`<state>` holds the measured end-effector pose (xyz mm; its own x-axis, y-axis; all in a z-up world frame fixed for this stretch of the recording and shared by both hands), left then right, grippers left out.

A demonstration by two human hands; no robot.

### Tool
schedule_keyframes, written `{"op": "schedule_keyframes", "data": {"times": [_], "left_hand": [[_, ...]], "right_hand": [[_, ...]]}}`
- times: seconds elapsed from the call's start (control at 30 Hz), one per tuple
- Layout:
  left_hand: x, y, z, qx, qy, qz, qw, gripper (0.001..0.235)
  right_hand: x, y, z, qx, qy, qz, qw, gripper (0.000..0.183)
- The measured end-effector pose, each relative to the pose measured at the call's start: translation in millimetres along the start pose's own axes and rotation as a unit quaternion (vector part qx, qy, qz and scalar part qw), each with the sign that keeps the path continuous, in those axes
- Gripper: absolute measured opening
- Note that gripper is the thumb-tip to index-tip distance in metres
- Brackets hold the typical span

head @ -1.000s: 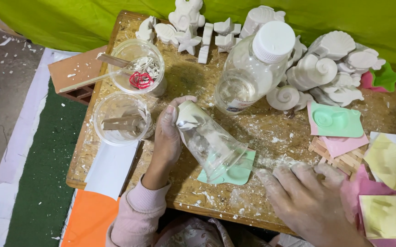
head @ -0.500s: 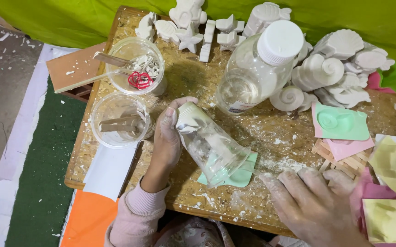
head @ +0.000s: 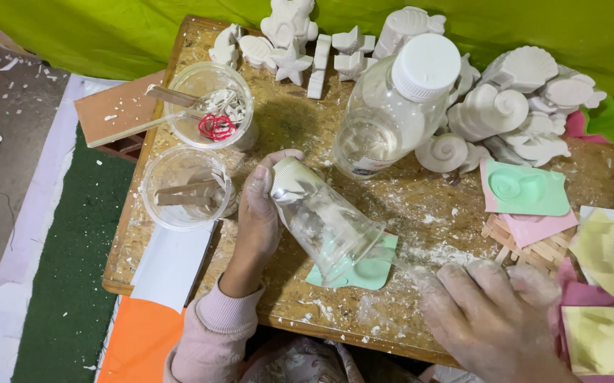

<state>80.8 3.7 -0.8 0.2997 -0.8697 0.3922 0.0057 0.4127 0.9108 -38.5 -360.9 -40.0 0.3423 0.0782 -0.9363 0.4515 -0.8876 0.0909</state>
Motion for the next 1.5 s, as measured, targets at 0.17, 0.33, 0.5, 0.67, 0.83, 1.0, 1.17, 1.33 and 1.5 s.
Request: {"op": "schedule_keyframes", "data": {"times": [0.17, 0.33, 0.5, 0.67, 0.83, 1.0, 1.17, 1.33, 1.5], "left_hand": [[-1, -7, -2, -0.005, 0.001, 0.057, 0.998, 0.067], [-2, -12, -3, -0.014, 0.002, 0.086, 0.996, 0.064], [-7, -21, -7, -0.038, 0.013, 0.082, 0.996, 0.064], [-3, -16, -7, -0.053, 0.032, 0.063, 0.996, 0.064], [5, -31, -3, -0.133, 0.074, 0.099, 0.983, 0.057], [6, -41, 5, -0.175, 0.094, 0.033, 0.979, 0.047], [16, -16, 8, -0.216, 0.094, 0.009, 0.972, 0.055], [6, -20, 7, -0.24, 0.09, -0.105, 0.961, 0.088], [32, 13, 19, -0.128, 0.052, -0.206, 0.969, 0.076]], "right_hand": [[-138, -97, -131, -0.195, 0.14, 0.019, 0.971, 0.017], [-154, -104, -141, -0.184, 0.155, 0.027, 0.97, 0.012], [-163, -96, -135, -0.189, 0.158, 0.035, 0.969, 0.018], [-176, -76, -120, -0.122, 0.243, -0.036, 0.962, 0.02], [-153, -96, -131, -0.029, 0.281, -0.143, 0.949, 0.014], [-121, -123, -148, 0.02, 0.322, -0.234, 0.917, 0.009], [-127, -123, -148, -0.034, 0.284, -0.229, 0.93, 0.01], [-141, -104, -133, -0.049, 0.373, -0.122, 0.919, 0.038], [-134, -128, -137, -0.115, 0.346, 0.013, 0.931, 0.013]]}}
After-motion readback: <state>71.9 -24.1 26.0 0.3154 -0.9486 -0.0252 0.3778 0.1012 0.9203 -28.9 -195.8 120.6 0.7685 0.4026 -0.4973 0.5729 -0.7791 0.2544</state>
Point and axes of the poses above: each hand's wrist, its own z-axis away from the middle knuckle, its own x-axis out of the palm, y = z × x, the point moved 8 cm from there along -z, towards the middle knuckle, and after that the axes turned 10 degrees about y, right-handed, at the moved point
